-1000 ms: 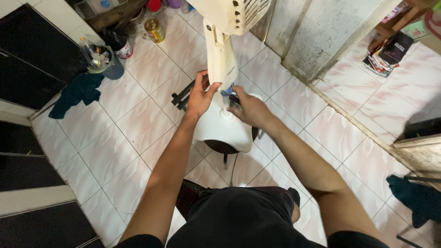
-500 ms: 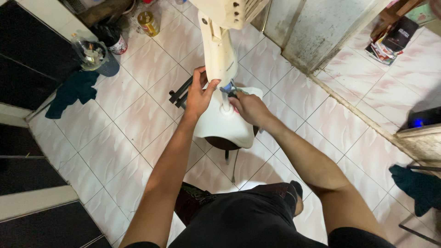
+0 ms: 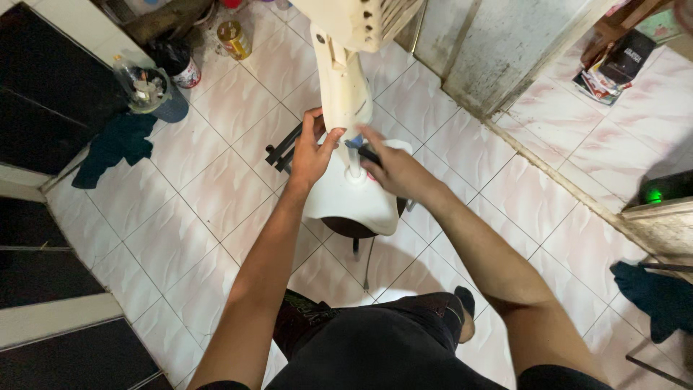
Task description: The person uses a screwdriver to loosen and tighten screws on the neck of a standing electric fan. They repeatedly adjust the same screw area while holding the fan steady with the other hand.
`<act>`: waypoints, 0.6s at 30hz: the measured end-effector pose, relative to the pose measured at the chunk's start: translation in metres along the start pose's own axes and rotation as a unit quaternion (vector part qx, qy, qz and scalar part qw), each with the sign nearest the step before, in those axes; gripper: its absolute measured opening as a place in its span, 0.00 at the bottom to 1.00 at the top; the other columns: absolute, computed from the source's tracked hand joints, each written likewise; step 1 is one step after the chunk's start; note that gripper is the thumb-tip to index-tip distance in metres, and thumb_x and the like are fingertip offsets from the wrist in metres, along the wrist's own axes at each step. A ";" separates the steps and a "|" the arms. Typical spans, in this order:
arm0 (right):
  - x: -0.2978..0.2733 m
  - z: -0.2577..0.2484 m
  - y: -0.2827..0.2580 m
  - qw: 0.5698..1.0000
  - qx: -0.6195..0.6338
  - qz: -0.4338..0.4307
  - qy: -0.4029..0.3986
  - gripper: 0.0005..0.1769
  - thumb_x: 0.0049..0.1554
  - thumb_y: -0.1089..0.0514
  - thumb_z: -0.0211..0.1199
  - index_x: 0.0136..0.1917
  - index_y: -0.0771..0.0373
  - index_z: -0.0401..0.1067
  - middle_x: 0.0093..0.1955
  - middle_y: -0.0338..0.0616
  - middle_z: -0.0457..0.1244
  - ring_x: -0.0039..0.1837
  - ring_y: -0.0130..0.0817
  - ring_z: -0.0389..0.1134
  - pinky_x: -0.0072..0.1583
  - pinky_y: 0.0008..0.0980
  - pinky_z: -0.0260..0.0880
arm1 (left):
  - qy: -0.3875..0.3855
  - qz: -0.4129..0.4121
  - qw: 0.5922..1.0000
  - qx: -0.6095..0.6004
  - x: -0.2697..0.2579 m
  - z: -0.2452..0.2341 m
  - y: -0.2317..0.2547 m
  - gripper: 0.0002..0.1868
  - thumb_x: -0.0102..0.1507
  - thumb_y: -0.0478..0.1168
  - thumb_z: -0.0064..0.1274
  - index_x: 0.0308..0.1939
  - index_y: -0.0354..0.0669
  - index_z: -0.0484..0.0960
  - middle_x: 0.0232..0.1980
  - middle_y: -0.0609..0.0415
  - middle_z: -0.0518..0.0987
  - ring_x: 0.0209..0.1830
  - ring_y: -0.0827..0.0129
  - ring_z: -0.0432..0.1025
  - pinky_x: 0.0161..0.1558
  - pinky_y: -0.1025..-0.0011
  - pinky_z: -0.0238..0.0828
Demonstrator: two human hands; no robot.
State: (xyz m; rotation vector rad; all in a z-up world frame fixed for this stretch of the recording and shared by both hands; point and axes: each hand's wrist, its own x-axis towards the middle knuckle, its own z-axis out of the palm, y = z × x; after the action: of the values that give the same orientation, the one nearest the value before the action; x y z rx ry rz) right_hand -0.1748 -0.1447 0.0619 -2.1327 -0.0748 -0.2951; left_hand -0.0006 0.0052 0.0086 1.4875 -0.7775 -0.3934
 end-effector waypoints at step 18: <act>-0.005 0.018 0.044 0.803 0.487 0.343 -0.018 0.20 0.71 0.49 0.48 0.69 0.63 0.63 0.45 0.46 0.62 0.42 0.36 0.64 0.43 0.32 0.64 | 0.005 -0.051 0.998 -0.041 0.002 -0.007 0.003 0.25 0.65 0.40 0.61 0.62 0.42 0.67 0.57 0.48 0.83 0.55 0.67 0.78 0.47 0.69 0.82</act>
State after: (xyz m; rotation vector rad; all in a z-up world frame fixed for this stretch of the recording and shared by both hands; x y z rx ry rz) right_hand -0.1694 -0.1534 0.0147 -1.0166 0.4366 0.2028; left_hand 0.0050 0.0094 0.0129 1.4550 -0.6717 -0.4892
